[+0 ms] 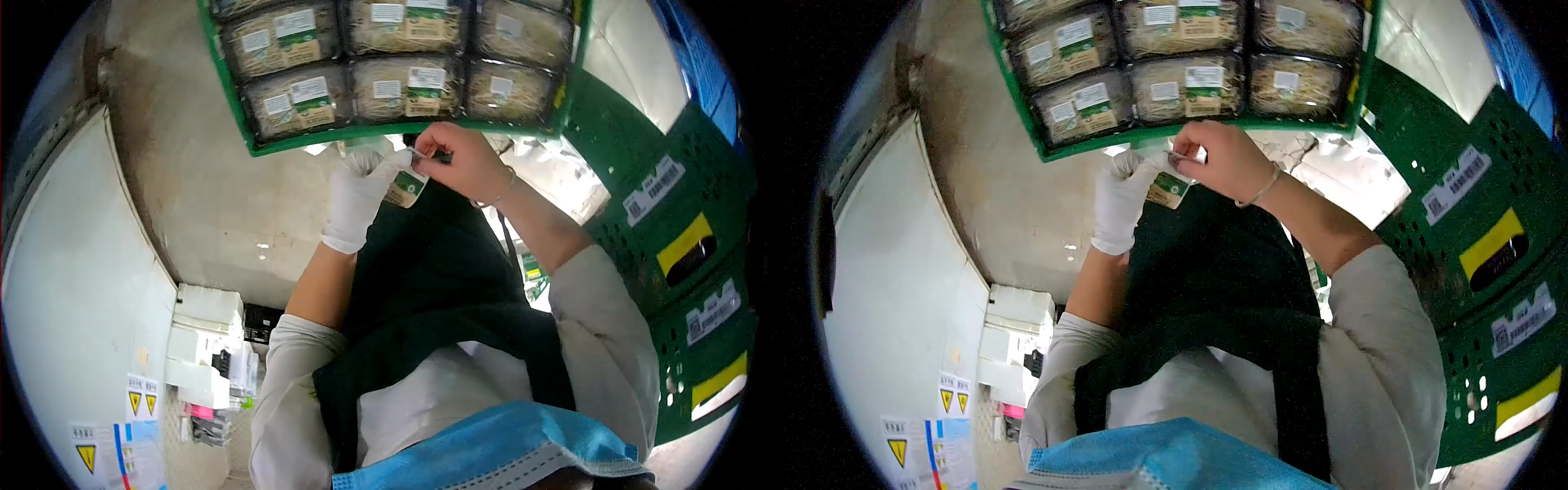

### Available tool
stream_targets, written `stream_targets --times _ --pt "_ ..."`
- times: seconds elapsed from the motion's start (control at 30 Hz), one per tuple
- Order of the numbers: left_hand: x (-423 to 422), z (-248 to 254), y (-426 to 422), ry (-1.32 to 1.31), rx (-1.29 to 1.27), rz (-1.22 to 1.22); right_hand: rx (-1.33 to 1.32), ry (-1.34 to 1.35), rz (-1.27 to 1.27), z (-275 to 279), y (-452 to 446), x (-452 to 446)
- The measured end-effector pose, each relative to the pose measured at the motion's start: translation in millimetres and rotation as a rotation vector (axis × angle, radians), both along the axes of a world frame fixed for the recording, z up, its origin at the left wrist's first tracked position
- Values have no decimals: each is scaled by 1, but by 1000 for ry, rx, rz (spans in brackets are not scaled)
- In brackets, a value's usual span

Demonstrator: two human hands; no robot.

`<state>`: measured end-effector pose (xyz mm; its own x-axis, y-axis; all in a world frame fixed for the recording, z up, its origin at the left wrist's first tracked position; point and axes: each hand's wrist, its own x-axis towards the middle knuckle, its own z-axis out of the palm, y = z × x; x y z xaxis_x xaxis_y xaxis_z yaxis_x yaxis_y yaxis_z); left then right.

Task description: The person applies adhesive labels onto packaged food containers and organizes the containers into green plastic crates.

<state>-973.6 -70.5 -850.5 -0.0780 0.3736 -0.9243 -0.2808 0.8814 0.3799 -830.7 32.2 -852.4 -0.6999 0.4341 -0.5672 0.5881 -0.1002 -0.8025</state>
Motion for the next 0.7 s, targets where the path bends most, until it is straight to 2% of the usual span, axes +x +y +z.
stream_targets --times 0.03,0.07,0.1,0.13,0.17,0.2,0.23,0.3,0.37,0.47,0.53,0.57,0.63,0.67,0.7 --pt "7 1 2 -20 7 -20 -120 11 -71 0 5 7" --pt "14 4 6 -68 101 33 104 -12 -105 -3 12 19" --pt "19 6 8 -114 191 89 219 -240 -163 -20 26 41" --pt "21 5 5 -126 191 76 401 -355 -74 -14 53 63" --pt "21 0 -2 -125 151 7 427 -486 68 -10 79 78" --pt "19 -6 -8 -118 116 -59 594 -722 160 -26 91 102" --pt "17 -12 -15 -119 117 -64 661 -694 186 -33 98 122" --pt "12 -20 -30 -130 169 -158 594 -859 330 -65 101 139" --pt "7 -23 -35 -91 148 -207 663 -725 340 -107 95 150" --pt "-3 -27 -49 -118 218 -140 784 -736 220 -127 83 155" --pt "-17 -21 -35 1 172 -282 952 -751 65 -122 75 147" --pt "-23 -19 -25 20 173 -275 940 -705 -10 -124 73 137" --pt "-28 -21 -8 87 270 -167 586 -419 -225 -116 76 92" --pt "-31 -38 0 238 438 -318 439 -276 -379 -124 80 66" --pt "-34 -60 12 393 609 -467 142 -146 -464 -126 94 39"
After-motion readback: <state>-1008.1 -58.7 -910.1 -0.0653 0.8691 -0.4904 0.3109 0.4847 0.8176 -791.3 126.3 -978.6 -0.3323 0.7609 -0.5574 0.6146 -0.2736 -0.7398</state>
